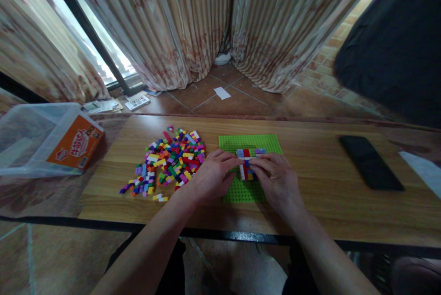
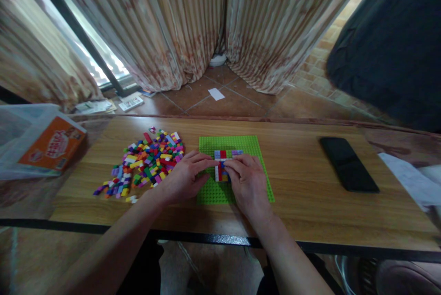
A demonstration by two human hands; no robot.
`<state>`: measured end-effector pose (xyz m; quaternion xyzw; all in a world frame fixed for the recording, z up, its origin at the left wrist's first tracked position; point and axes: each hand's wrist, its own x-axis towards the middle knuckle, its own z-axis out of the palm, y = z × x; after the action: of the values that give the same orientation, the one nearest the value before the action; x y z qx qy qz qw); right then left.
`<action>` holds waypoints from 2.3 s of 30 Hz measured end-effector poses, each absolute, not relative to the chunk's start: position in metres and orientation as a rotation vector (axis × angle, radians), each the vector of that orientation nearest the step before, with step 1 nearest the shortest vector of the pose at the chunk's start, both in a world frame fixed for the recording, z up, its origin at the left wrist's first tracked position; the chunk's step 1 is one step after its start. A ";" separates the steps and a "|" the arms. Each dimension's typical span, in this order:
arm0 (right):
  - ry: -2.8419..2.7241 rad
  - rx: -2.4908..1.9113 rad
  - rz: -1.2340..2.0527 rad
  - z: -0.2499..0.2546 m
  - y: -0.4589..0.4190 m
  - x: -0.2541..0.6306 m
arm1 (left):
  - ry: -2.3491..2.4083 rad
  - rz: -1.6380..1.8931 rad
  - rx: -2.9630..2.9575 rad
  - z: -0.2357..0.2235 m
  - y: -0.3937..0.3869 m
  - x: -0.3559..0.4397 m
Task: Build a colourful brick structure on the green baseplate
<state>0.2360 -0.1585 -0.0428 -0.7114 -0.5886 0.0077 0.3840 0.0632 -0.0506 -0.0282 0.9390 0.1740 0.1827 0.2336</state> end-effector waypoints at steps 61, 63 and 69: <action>-1.089 -1.935 0.188 -0.039 -0.157 0.237 | 0.650 0.295 2.251 0.000 0.007 -0.023; -1.096 -1.944 0.191 -0.040 -0.157 0.237 | 0.624 0.261 2.274 0.000 0.002 -0.021; -1.127 -1.924 0.178 -0.047 -0.156 0.240 | 0.645 0.139 2.413 -0.003 -0.007 -0.011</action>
<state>0.2402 -0.1562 -0.0469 -0.7736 -0.4531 0.0717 0.4371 -0.0109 -0.0071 -0.0025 0.9157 0.2448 0.0528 0.3144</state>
